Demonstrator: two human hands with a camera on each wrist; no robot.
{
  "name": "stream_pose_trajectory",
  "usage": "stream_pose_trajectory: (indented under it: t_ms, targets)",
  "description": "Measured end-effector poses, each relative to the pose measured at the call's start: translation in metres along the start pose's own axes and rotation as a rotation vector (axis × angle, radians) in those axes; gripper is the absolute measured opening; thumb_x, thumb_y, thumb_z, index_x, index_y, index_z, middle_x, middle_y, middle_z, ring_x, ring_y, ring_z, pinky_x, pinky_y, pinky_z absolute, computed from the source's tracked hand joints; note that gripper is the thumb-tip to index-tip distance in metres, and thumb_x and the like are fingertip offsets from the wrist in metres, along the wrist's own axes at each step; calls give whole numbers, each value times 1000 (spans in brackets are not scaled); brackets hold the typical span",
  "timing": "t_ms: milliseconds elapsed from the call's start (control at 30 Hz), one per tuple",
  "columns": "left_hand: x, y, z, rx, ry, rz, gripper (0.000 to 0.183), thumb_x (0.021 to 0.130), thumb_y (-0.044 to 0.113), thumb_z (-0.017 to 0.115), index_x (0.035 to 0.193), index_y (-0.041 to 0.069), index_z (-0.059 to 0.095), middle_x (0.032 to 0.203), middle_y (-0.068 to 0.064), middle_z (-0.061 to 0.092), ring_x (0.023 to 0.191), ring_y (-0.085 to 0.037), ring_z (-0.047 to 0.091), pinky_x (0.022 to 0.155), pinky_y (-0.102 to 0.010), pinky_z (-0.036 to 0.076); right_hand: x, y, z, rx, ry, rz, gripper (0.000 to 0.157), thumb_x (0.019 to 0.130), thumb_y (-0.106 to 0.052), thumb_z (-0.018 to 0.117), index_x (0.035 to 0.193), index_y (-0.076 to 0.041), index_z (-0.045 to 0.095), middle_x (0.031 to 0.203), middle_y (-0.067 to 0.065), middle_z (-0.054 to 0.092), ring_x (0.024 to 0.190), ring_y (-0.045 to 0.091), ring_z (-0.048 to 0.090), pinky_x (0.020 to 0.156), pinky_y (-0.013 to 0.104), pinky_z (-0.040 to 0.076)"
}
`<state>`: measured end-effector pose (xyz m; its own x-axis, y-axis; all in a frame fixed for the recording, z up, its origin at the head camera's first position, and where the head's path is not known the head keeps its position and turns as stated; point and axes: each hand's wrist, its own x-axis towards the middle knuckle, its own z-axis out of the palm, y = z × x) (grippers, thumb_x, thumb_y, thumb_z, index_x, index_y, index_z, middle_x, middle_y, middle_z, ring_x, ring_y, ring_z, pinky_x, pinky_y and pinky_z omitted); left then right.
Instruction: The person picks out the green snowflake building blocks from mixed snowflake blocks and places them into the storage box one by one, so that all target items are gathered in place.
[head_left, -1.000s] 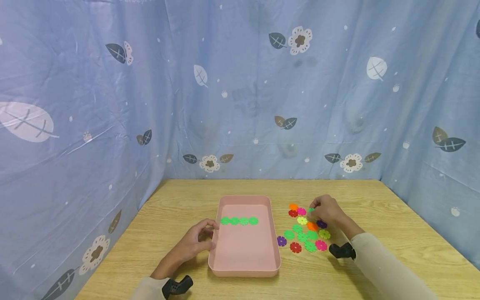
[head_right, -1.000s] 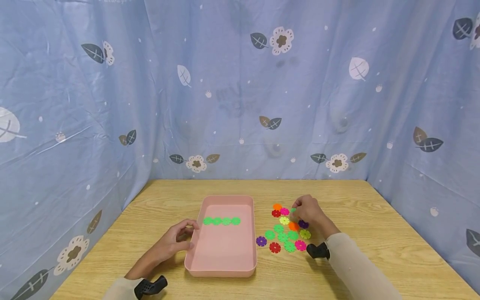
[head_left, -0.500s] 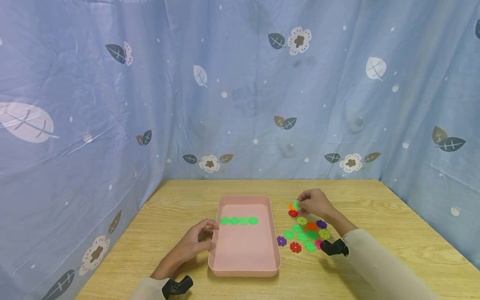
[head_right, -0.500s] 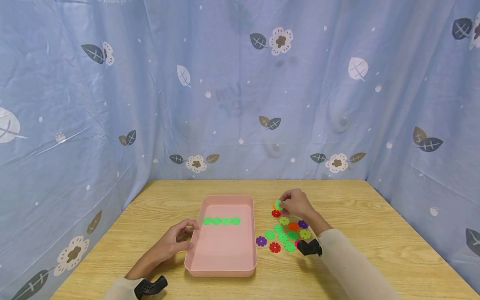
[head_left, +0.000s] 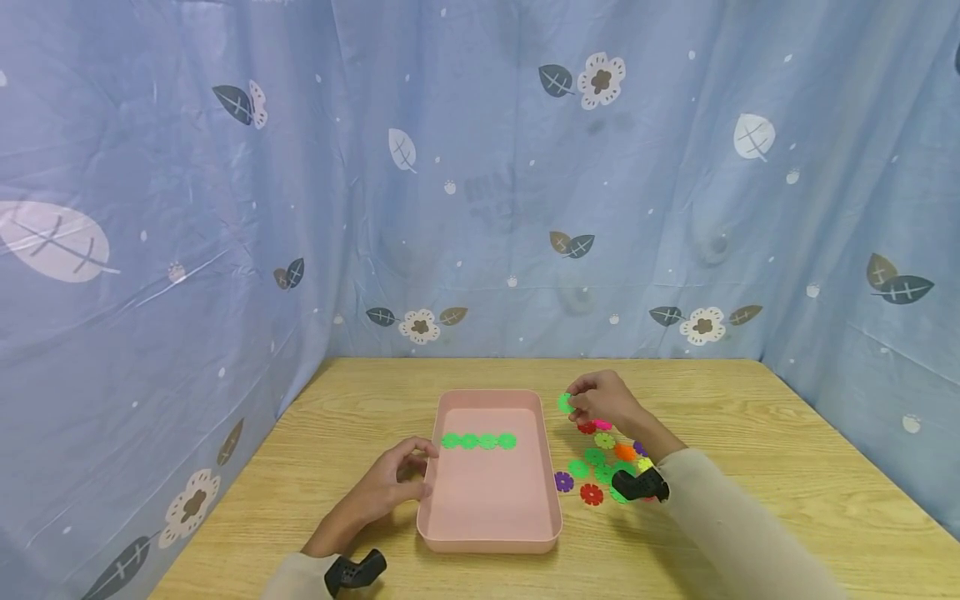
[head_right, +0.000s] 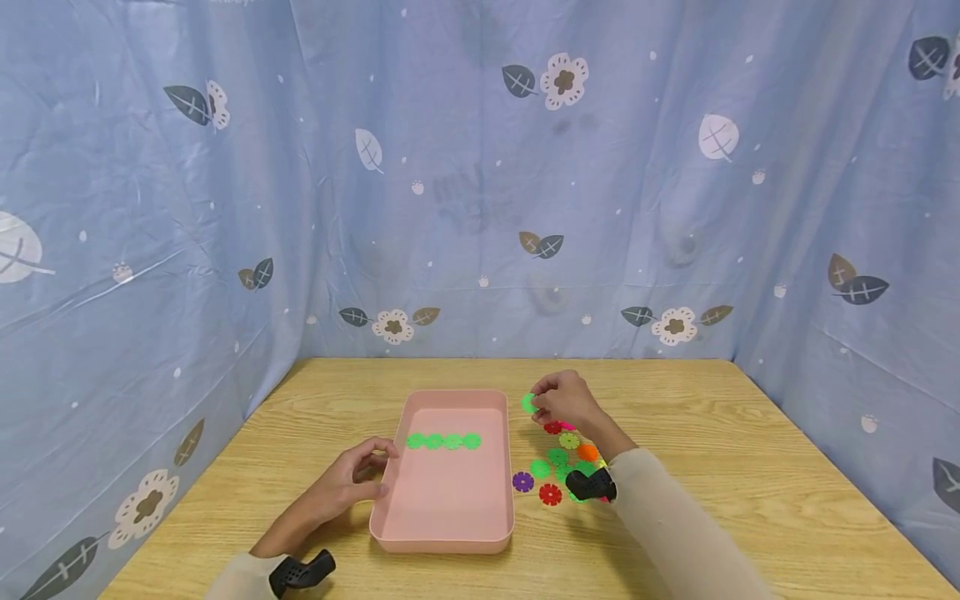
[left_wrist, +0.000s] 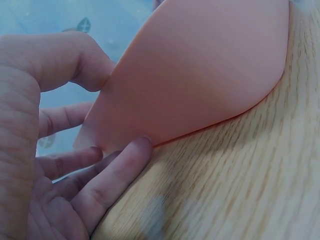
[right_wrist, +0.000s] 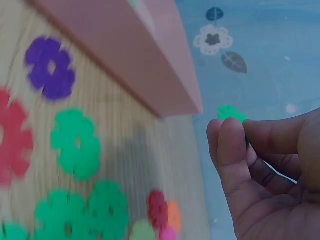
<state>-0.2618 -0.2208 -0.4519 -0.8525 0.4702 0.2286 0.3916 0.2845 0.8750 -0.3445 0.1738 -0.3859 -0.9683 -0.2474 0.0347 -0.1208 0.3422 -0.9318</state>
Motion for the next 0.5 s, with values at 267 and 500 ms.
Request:
stream_pose_trajectory:
  t_ms: [267, 500]
  targets:
    - [1, 0, 1, 3, -1, -2, 48, 83, 9, 69, 127, 0, 54, 132, -23, 55, 111, -33, 56, 87, -35, 50, 11, -7, 20, 20, -64, -10, 19, 95, -3, 64, 109, 10, 66, 92, 21, 69, 77, 38, 71, 69, 43, 59]
    - [1, -1, 0, 4, 2, 5, 46, 83, 8, 69, 126, 0, 54, 132, -24, 55, 111, -33, 55, 88, -36, 49, 21, -9, 36, -54, -85, -13, 14, 95, -6, 65, 104, 3, 71, 90, 16, 68, 66, 34, 65, 52, 31, 42]
